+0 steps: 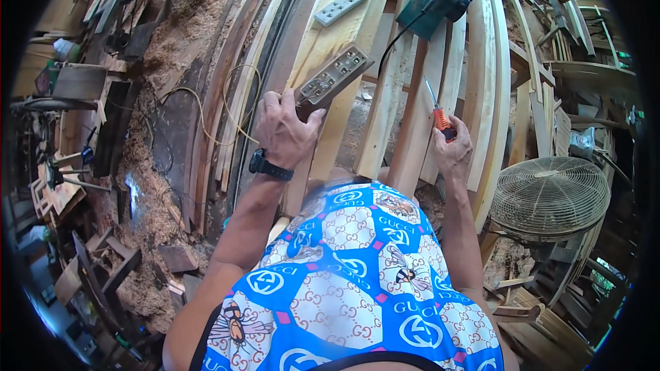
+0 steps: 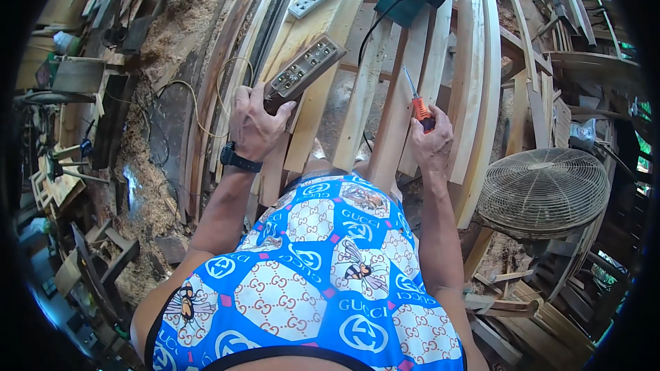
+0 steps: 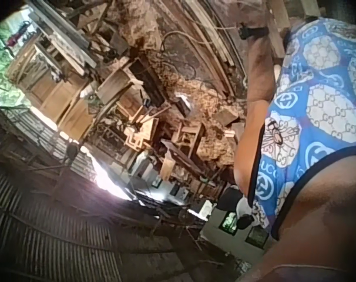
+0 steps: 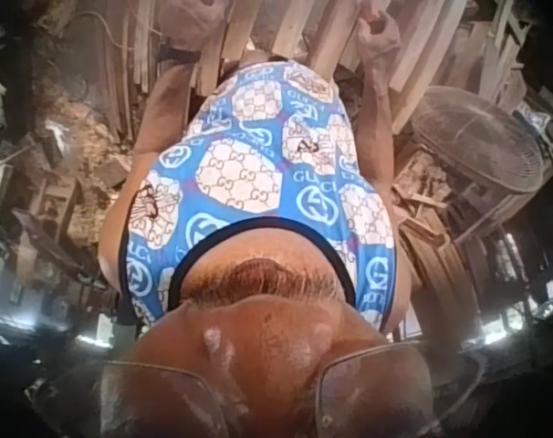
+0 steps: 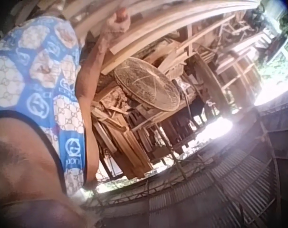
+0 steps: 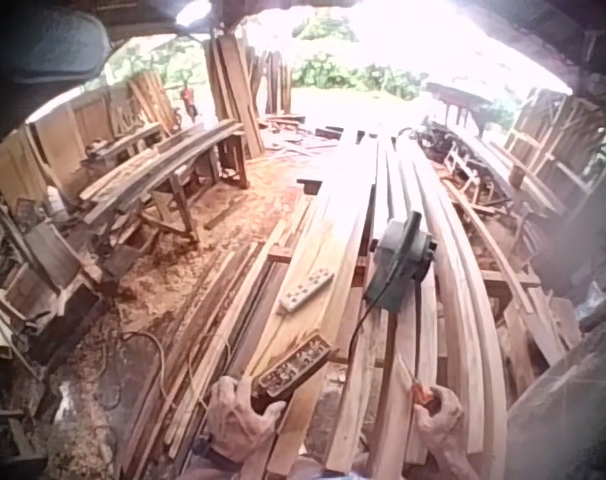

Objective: The person uses a screwdriver to remove screws from the front plate of a power outlet sitting on lumber, opens the housing to reveal the internal components, and uses the screwdriver to adjust or tighten screws on the internal terminals. The person then places the cover back on the outlet and begins re-securing it with the screwdriver.

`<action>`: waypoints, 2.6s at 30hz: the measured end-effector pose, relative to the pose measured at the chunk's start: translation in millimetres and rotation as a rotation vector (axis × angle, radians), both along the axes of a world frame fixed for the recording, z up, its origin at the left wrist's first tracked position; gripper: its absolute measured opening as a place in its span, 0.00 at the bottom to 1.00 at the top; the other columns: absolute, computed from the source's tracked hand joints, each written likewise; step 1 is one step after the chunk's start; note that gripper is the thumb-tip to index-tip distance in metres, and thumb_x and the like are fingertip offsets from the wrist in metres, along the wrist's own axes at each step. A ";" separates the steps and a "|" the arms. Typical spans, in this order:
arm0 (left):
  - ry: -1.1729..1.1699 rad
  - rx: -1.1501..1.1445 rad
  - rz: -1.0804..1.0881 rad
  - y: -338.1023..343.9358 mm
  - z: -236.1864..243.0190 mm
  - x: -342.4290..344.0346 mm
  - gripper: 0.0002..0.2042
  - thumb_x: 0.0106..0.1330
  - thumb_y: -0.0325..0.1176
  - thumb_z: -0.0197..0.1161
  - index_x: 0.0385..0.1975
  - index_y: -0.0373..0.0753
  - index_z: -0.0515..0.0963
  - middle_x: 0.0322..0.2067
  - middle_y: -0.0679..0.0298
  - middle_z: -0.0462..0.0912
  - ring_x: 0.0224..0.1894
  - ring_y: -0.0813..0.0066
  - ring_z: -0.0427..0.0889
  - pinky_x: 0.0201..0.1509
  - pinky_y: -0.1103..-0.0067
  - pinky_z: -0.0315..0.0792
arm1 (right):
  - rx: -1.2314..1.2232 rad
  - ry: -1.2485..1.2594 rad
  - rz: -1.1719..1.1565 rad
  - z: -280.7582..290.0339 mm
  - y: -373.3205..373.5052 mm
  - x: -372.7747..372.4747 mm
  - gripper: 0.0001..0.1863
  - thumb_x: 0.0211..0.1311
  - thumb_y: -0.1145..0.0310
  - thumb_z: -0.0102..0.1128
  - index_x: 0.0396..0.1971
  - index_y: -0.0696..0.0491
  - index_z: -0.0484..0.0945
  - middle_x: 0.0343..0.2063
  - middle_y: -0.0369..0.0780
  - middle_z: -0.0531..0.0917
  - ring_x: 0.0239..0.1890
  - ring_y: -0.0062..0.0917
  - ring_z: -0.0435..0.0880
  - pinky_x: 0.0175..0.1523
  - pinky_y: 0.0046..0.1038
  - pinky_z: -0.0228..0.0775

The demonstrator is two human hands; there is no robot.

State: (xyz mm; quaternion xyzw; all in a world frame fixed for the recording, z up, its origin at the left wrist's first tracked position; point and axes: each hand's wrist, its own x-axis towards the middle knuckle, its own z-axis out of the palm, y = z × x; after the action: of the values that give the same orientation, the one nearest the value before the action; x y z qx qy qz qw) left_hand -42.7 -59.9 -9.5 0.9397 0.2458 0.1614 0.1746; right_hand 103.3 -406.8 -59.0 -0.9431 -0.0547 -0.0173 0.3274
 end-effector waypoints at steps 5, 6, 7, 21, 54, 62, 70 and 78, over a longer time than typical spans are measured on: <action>0.028 -0.040 -0.005 3.2 -5.8 5.1 0.32 0.58 0.48 0.83 0.56 0.34 0.81 0.43 0.48 0.79 0.49 0.47 0.82 0.53 0.57 0.79 | -0.008 -0.016 -0.002 -5.5 -0.2 3.7 0.27 0.61 0.69 0.75 0.61 0.60 0.82 0.54 0.50 0.88 0.58 0.45 0.87 0.66 0.43 0.79; 0.030 -0.037 -0.007 6.3 -4.7 6.7 0.32 0.58 0.48 0.83 0.56 0.34 0.81 0.43 0.48 0.79 0.49 0.47 0.82 0.53 0.57 0.79 | -0.067 -0.069 0.038 -6.2 1.0 6.8 0.26 0.62 0.70 0.73 0.61 0.60 0.82 0.53 0.51 0.87 0.57 0.46 0.87 0.65 0.44 0.79; 0.077 -0.089 -0.024 8.1 -2.7 7.9 0.33 0.58 0.49 0.83 0.58 0.34 0.80 0.44 0.49 0.79 0.49 0.47 0.83 0.53 0.57 0.79 | -0.133 -0.118 0.079 -3.5 3.4 7.3 0.26 0.62 0.72 0.71 0.61 0.59 0.82 0.52 0.51 0.87 0.56 0.48 0.87 0.64 0.45 0.80; -0.009 -0.107 -0.089 7.2 1.1 34.1 0.36 0.57 0.50 0.84 0.61 0.34 0.83 0.49 0.50 0.80 0.52 0.49 0.79 0.59 0.58 0.76 | 0.146 0.281 0.401 107.9 82.2 -41.2 0.30 0.66 0.76 0.60 0.70 0.57 0.80 0.46 0.49 0.89 0.41 0.35 0.89 0.49 0.35 0.80; -0.072 -0.119 0.017 -11.3 -1.9 17.7 0.36 0.52 0.52 0.86 0.56 0.33 0.85 0.49 0.54 0.82 0.54 0.52 0.80 0.60 0.58 0.73 | -0.058 0.397 0.681 163.9 154.2 -39.7 0.22 0.71 0.67 0.67 0.63 0.57 0.82 0.31 0.56 0.88 0.33 0.51 0.91 0.44 0.46 0.81; -0.176 -0.234 0.036 -10.3 -2.1 0.9 0.30 0.51 0.42 0.87 0.54 0.36 0.87 0.54 0.57 0.86 0.55 0.54 0.83 0.64 0.59 0.73 | -0.252 0.114 0.916 181.0 154.0 29.1 0.13 0.68 0.64 0.73 0.45 0.55 0.93 0.33 0.49 0.91 0.34 0.42 0.90 0.42 0.40 0.79; -0.276 -0.228 0.060 -14.6 -5.7 -0.6 0.26 0.50 0.40 0.87 0.49 0.39 0.90 0.49 0.62 0.88 0.50 0.58 0.84 0.56 0.61 0.74 | -0.268 0.030 1.034 190.1 179.8 52.5 0.11 0.64 0.66 0.72 0.42 0.54 0.94 0.28 0.48 0.90 0.30 0.42 0.90 0.39 0.41 0.81; -0.283 -0.255 0.056 -13.7 2.0 -3.0 0.26 0.49 0.39 0.87 0.49 0.39 0.90 0.48 0.63 0.88 0.49 0.59 0.84 0.55 0.62 0.74 | -0.305 0.101 1.062 193.5 191.1 54.1 0.11 0.64 0.67 0.72 0.42 0.54 0.94 0.29 0.49 0.90 0.31 0.44 0.90 0.39 0.39 0.81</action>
State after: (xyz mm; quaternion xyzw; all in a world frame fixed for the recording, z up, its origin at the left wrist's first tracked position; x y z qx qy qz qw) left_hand -45.7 -73.5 -7.4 0.8707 0.2632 0.2642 0.3206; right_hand 157.5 -215.7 134.6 -0.8225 -0.5086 0.2035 0.1529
